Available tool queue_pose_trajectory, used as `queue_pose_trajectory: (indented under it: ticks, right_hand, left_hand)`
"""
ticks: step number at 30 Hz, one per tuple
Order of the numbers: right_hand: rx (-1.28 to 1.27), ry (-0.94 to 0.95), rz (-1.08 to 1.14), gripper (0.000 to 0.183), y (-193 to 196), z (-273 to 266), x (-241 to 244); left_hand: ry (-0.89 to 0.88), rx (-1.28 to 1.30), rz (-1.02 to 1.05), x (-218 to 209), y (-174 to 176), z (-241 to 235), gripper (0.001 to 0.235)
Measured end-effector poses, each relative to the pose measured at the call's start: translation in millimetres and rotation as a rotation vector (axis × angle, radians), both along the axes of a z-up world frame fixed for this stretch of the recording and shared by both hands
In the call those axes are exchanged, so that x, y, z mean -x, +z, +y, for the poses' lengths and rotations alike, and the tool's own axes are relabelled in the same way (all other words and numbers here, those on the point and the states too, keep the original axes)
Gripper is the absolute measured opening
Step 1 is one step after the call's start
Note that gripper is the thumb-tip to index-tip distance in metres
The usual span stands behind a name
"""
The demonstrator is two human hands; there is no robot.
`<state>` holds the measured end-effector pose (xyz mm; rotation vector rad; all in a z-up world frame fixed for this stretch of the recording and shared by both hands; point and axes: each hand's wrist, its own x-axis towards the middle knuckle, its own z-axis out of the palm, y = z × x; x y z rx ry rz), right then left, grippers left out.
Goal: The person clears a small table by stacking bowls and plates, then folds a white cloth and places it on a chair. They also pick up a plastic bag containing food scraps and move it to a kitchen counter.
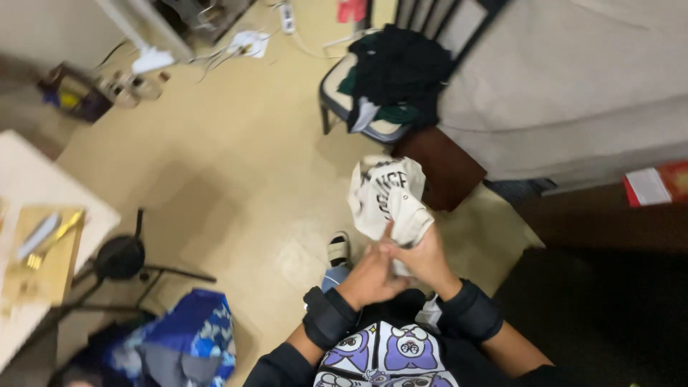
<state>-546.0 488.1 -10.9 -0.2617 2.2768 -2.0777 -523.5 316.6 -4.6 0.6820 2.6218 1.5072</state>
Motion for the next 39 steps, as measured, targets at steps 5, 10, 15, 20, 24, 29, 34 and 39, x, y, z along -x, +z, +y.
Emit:
queue_pose_trajectory:
  ticks: [5, 10, 15, 20, 24, 29, 34, 39]
  right_hand:
    - [-0.127, -0.315, -0.119, 0.044, -9.5, 35.9, 30.4]
    - [-0.325, -0.270, -0.056, 0.042, 23.6, 38.7, 38.9]
    - [-0.630, 0.099, 0.509, 0.050, 51.4, 4.2, 51.8]
    - [-0.677, 0.181, 0.404, 0.043, 61.8, -8.3, 54.4]
    - [-0.542, 0.036, 0.419, 0.047, 54.4, 14.6, 64.3]
    - [-0.383, -0.193, 0.451, 0.038, 54.6, 63.9, 78.4]
    - [-0.502, -0.620, 0.338, 0.033, 70.9, 108.5, 75.4]
    - [-0.566, -0.819, 0.134, 0.037, 59.8, 157.5, 50.4]
  left_hand:
    - [-0.340, 0.063, 0.416, 47.4, -32.7, -8.6, 0.079]
    - [0.335, -0.560, -0.729, 140.0, -173.4, -64.9, 0.053]
    - [0.162, -0.622, -1.103, 207.8, -71.7, -71.2, 0.071]
    - [-0.174, -0.626, -1.037, 234.6, -105.7, -69.8, 0.083]
    - [-0.227, -0.773, -1.226, 249.3, -119.3, -56.5, 0.092]
    - [-0.537, -0.723, -0.832, 271.8, -135.5, -4.5, 0.120]
    - [-0.538, -0.614, -0.837, 296.0, -101.9, 69.4, 0.120]
    - [-0.606, -0.384, -0.814, 295.4, -109.9, 137.1, 0.070]
